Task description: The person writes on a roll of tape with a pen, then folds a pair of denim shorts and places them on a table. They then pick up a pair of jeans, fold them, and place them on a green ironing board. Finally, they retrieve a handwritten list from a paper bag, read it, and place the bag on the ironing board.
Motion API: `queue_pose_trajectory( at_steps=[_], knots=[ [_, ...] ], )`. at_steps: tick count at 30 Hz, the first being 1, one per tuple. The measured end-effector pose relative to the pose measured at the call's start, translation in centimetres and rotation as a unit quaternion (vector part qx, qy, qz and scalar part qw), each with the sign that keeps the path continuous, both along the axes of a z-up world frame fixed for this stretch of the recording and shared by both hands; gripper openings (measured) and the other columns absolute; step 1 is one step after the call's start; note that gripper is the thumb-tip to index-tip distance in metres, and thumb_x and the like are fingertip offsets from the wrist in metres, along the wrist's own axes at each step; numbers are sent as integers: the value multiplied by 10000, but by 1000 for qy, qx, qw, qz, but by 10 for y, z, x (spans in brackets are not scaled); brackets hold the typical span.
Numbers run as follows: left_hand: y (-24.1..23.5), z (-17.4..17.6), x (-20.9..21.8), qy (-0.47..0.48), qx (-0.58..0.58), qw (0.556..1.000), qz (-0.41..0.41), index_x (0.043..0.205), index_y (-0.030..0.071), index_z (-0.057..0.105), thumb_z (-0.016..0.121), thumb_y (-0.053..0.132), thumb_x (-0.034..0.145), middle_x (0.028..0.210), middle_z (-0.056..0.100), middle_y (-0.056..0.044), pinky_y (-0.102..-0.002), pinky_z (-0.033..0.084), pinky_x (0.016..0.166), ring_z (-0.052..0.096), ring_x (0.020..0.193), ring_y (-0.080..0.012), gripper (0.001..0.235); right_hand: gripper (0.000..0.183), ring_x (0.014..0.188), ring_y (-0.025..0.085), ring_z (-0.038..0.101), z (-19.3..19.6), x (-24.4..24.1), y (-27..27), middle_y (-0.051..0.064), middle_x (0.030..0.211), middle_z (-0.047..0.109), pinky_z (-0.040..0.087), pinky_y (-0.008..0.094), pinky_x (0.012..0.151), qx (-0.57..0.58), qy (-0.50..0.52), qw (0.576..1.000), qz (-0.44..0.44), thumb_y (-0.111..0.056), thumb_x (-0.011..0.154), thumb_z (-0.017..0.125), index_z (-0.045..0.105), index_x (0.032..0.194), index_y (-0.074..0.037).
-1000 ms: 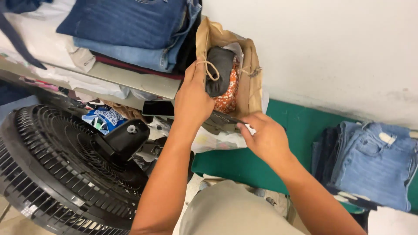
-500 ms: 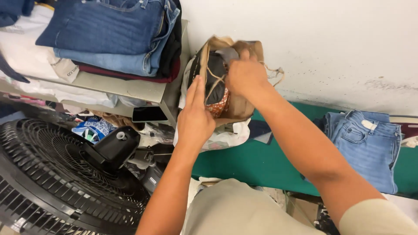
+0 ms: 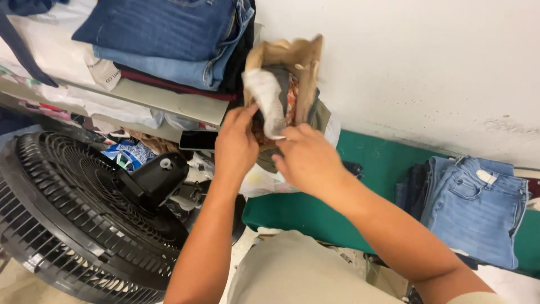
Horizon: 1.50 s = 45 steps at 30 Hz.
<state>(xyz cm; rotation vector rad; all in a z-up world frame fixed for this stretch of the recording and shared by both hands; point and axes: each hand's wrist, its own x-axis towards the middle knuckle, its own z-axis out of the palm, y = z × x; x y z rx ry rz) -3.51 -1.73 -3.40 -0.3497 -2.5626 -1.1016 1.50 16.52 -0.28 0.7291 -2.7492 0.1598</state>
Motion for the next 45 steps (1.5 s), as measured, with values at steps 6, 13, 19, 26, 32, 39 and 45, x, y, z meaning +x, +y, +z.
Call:
queue_pose_trajectory(
  at_steps=[6,13,19,26,32,39,45],
  knots=[
    [-11,-5,-16,-92,14,996,13,1355,178,690,517,11,898,1327,616,-55,-456,598,895,674,1157,-330,516,449,1000,305,570,-32,11,-23,94,1034,660,498,424,726,30,-23,999,-1,-358,822,710,725,1166,-69],
    [-13,20,9,-142,105,984,-8,1165,110,772,475,374,1060,1283,661,-106,-546,534,964,650,1155,-417,411,539,998,333,576,-27,28,-42,182,1100,658,483,415,709,61,-67,996,-17,-426,849,715,720,1191,-10],
    [-16,42,27,-168,-105,980,-6,993,96,782,581,377,909,1316,646,-73,-593,570,844,693,1037,-431,356,557,1031,330,544,-15,31,-51,178,1091,611,472,400,699,52,-54,997,6,-471,894,672,703,1201,-7],
    [-43,128,14,-125,117,978,-122,923,139,562,700,140,900,729,628,1,-344,445,671,568,697,-162,140,777,1123,477,594,-13,28,-42,256,1266,620,515,512,880,-42,-83,994,58,-397,865,732,486,1488,-4],
    [-40,165,-13,-264,-37,940,-215,1097,141,771,639,144,929,1007,800,-31,-350,604,668,752,834,-176,214,864,992,451,574,-8,30,-31,207,1184,612,514,537,683,-51,-143,988,17,-404,875,772,365,1541,-34],
    [-37,174,-33,-201,-54,943,-260,1172,171,738,803,154,879,653,612,52,-307,432,567,542,579,-96,301,762,1126,403,541,-16,41,-32,195,1293,580,549,494,817,-15,-73,994,79,-418,843,795,522,1402,23],
    [-32,141,-44,20,18,985,-168,1239,144,716,463,-180,758,1079,745,-6,-397,542,792,666,986,-216,632,923,1261,396,507,-27,45,-29,236,1439,527,492,479,1028,7,-54,995,83,-459,875,762,386,1533,68]
  ],
)
